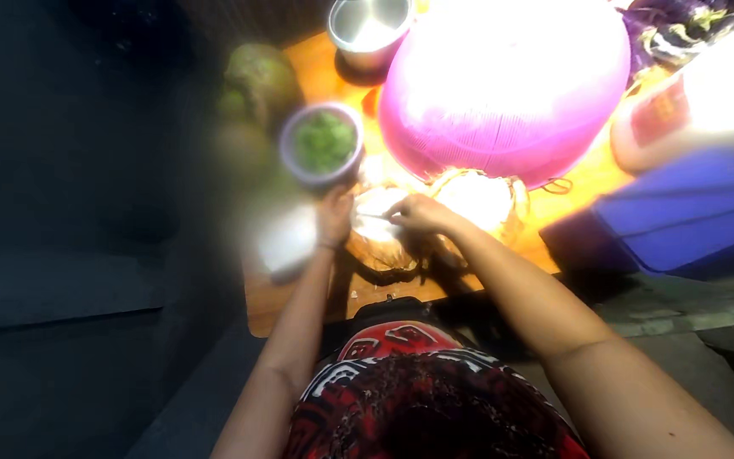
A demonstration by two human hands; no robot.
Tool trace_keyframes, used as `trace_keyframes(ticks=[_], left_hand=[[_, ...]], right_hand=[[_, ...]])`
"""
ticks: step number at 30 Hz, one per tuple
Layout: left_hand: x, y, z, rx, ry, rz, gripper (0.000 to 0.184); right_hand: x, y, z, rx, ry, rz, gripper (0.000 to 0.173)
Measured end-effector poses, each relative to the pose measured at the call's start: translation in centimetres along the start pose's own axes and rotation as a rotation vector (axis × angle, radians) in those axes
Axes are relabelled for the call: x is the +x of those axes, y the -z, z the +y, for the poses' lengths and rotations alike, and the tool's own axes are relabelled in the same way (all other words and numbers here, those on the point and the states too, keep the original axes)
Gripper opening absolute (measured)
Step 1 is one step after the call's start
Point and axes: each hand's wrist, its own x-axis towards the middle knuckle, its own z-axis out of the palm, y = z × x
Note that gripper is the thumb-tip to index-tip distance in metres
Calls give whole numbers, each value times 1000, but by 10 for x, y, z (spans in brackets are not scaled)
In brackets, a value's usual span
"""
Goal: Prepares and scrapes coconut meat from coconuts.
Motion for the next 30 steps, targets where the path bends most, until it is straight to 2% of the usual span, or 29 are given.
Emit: trace_keyframes(ticks=[2, 3, 5, 8, 11, 14, 17, 22, 25, 27, 28, 30], left_hand=[[-16, -5, 15, -11, 188, 82, 61], [-25, -9, 18, -17, 257, 119, 63], [-43, -19, 18, -13, 298, 179, 56], [-45, -19, 12, -26, 179, 199, 43], [-28, -12, -3, -40, 72, 174, 39], [-15, -9, -16, -19, 1, 155, 38], [-12, -11, -12, -94, -48, 120, 37], [8, -16, -13, -130, -144, 46, 33], [16, -17, -18, -112, -139, 27, 32], [16, -16, -18, -113, -138, 31, 32], [16, -17, -18, -116, -136, 36, 32], [17, -18, -17, -125, -147, 39, 32]], right_hand=[[0, -4, 0, 26, 75, -14, 23], [-4, 1, -6, 3, 62, -95, 24], [-11, 14, -11, -61, 6, -224, 24], [-13, 29, -20, -76, -7, -222, 25], [-2, 24, -31, -6, 20, -151, 26], [6, 8, -12, -11, 107, -140, 22], [-5, 17, -2, -55, 62, -202, 21], [-9, -6, -5, 155, -6, 115, 25], [-17, -30, -1, 153, -40, 70, 26], [-27, -29, 7, 98, -38, 10, 25], [-32, -26, 9, 103, -42, 17, 25], [-35, -25, 6, 218, -81, 159, 26]])
